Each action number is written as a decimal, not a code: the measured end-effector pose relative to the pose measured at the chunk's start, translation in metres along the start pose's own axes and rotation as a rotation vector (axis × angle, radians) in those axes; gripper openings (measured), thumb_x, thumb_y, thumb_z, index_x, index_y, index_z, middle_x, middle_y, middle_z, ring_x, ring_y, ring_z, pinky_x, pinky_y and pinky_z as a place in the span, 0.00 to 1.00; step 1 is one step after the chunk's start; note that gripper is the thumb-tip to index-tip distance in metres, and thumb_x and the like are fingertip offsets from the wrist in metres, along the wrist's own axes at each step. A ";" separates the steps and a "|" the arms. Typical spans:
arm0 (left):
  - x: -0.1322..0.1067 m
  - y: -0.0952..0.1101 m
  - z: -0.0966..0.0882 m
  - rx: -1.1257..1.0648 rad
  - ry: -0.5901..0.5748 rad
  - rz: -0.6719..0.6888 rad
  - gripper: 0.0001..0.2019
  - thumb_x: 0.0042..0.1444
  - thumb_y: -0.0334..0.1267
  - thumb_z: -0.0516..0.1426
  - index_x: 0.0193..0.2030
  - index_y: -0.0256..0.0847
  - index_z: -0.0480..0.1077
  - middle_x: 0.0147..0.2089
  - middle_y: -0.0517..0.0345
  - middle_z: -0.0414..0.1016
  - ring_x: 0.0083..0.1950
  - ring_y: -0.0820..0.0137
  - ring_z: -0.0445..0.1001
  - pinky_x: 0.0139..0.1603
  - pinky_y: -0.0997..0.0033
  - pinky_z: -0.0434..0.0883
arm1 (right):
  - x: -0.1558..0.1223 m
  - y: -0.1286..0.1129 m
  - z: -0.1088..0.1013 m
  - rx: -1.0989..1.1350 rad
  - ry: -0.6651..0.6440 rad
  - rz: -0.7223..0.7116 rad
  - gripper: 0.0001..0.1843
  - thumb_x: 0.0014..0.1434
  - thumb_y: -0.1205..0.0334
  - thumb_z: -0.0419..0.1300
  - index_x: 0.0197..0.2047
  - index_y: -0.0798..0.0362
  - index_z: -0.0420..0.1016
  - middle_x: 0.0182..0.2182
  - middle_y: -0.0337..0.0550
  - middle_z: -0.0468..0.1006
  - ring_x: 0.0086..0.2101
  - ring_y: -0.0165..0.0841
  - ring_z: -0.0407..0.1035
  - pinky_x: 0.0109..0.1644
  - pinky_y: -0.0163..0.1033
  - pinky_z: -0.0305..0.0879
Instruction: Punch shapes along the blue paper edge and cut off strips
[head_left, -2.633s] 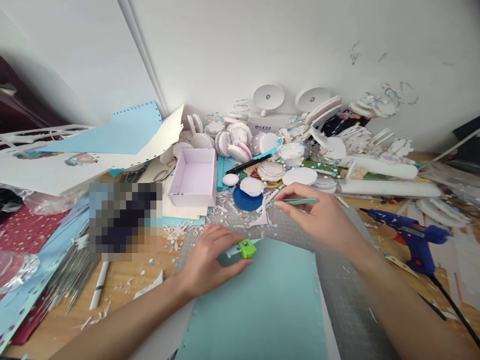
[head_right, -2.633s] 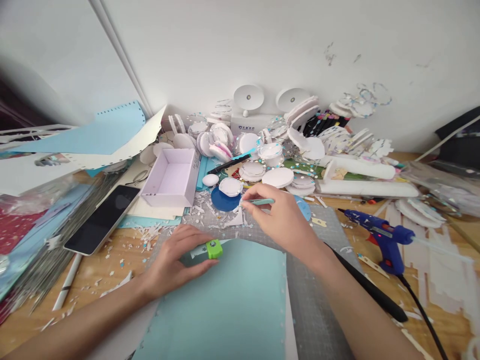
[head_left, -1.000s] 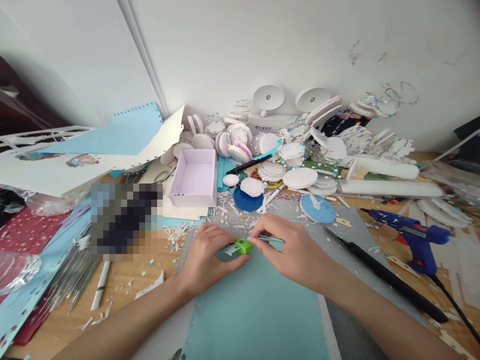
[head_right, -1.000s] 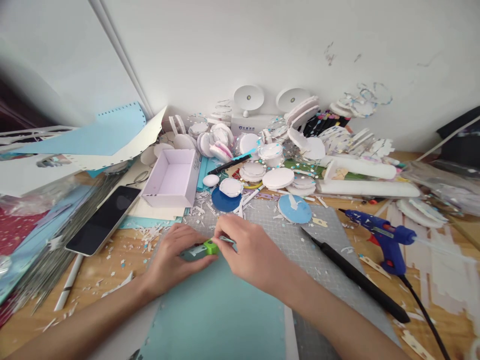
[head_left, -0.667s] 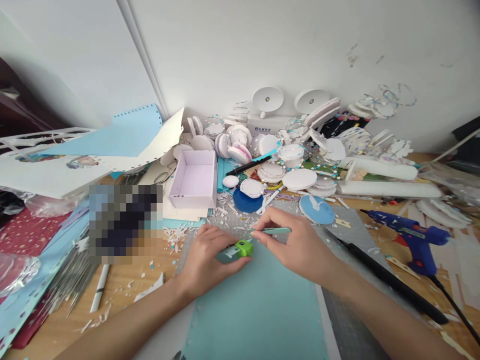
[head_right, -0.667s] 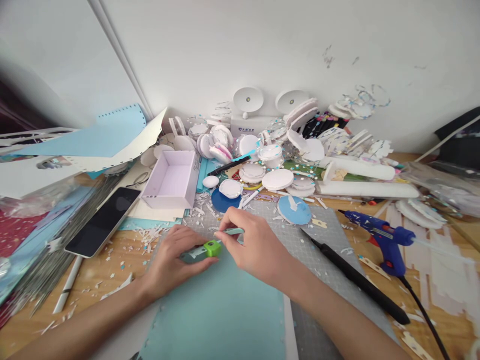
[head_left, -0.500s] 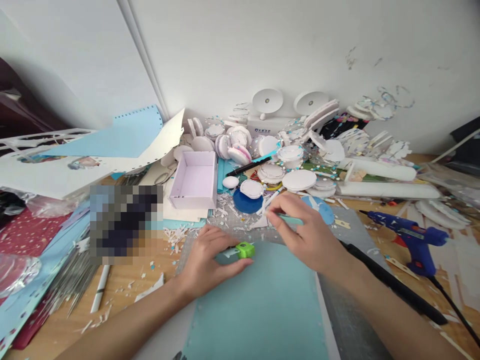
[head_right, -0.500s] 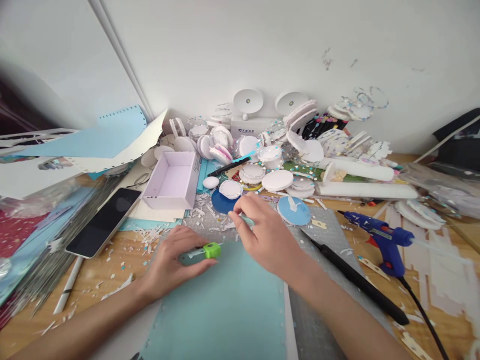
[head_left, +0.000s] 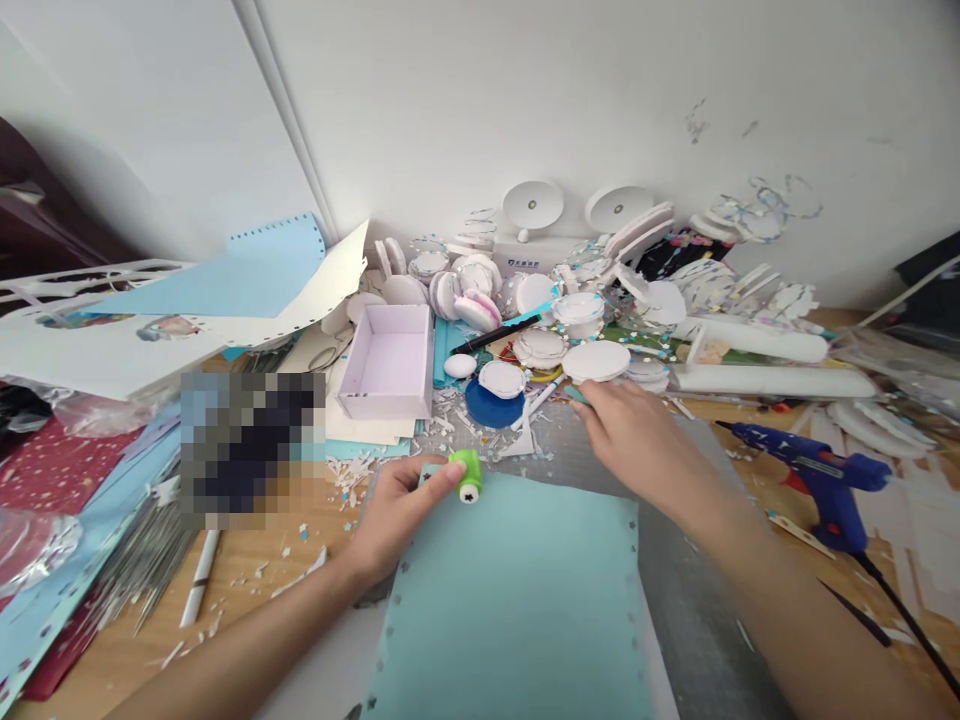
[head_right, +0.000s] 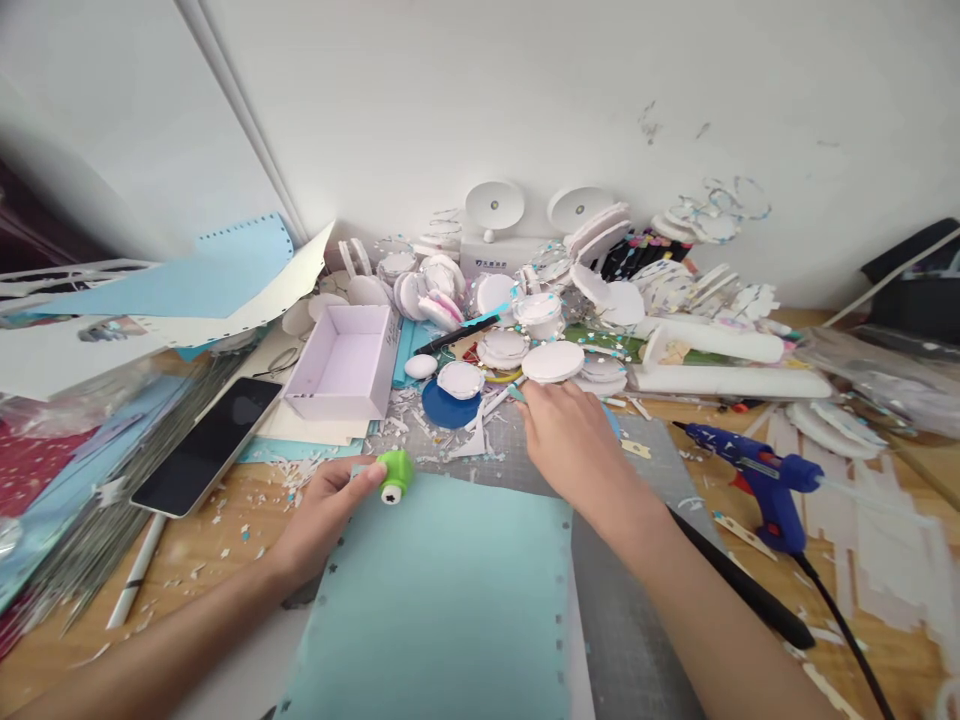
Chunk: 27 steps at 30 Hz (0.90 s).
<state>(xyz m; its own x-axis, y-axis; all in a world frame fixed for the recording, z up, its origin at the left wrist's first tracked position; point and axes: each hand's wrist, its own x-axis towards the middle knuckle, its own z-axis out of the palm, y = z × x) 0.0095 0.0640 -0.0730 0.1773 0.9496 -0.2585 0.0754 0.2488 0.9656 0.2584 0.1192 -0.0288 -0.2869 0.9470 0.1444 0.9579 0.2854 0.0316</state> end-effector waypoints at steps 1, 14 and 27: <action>0.000 0.000 -0.001 0.003 -0.001 0.027 0.20 0.54 0.55 0.58 0.28 0.37 0.73 0.24 0.61 0.69 0.24 0.75 0.65 0.23 0.78 0.62 | 0.000 -0.002 -0.004 0.080 0.085 -0.024 0.10 0.64 0.65 0.49 0.33 0.54 0.68 0.31 0.48 0.74 0.36 0.42 0.68 0.38 0.43 0.60; -0.005 0.009 0.003 0.196 -0.260 0.533 0.15 0.52 0.37 0.64 0.48 0.41 0.75 0.45 0.51 0.77 0.47 0.63 0.74 0.49 0.64 0.70 | -0.025 -0.021 -0.043 0.774 -0.078 -0.134 0.15 0.67 0.55 0.48 0.33 0.50 0.70 0.26 0.37 0.73 0.28 0.31 0.67 0.30 0.35 0.61; -0.001 -0.002 -0.001 -0.216 -0.171 0.302 0.15 0.54 0.40 0.63 0.47 0.42 0.69 0.46 0.52 0.75 0.47 0.64 0.73 0.48 0.66 0.70 | -0.029 -0.042 -0.021 0.561 -0.356 -0.423 0.11 0.66 0.63 0.52 0.31 0.52 0.69 0.34 0.41 0.73 0.37 0.34 0.69 0.39 0.38 0.63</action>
<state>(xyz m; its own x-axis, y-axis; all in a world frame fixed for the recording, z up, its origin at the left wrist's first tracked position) 0.0081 0.0628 -0.0749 0.3222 0.9451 0.0548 -0.2099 0.0149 0.9776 0.2269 0.0768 -0.0138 -0.7027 0.7048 -0.0971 0.6453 0.5739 -0.5042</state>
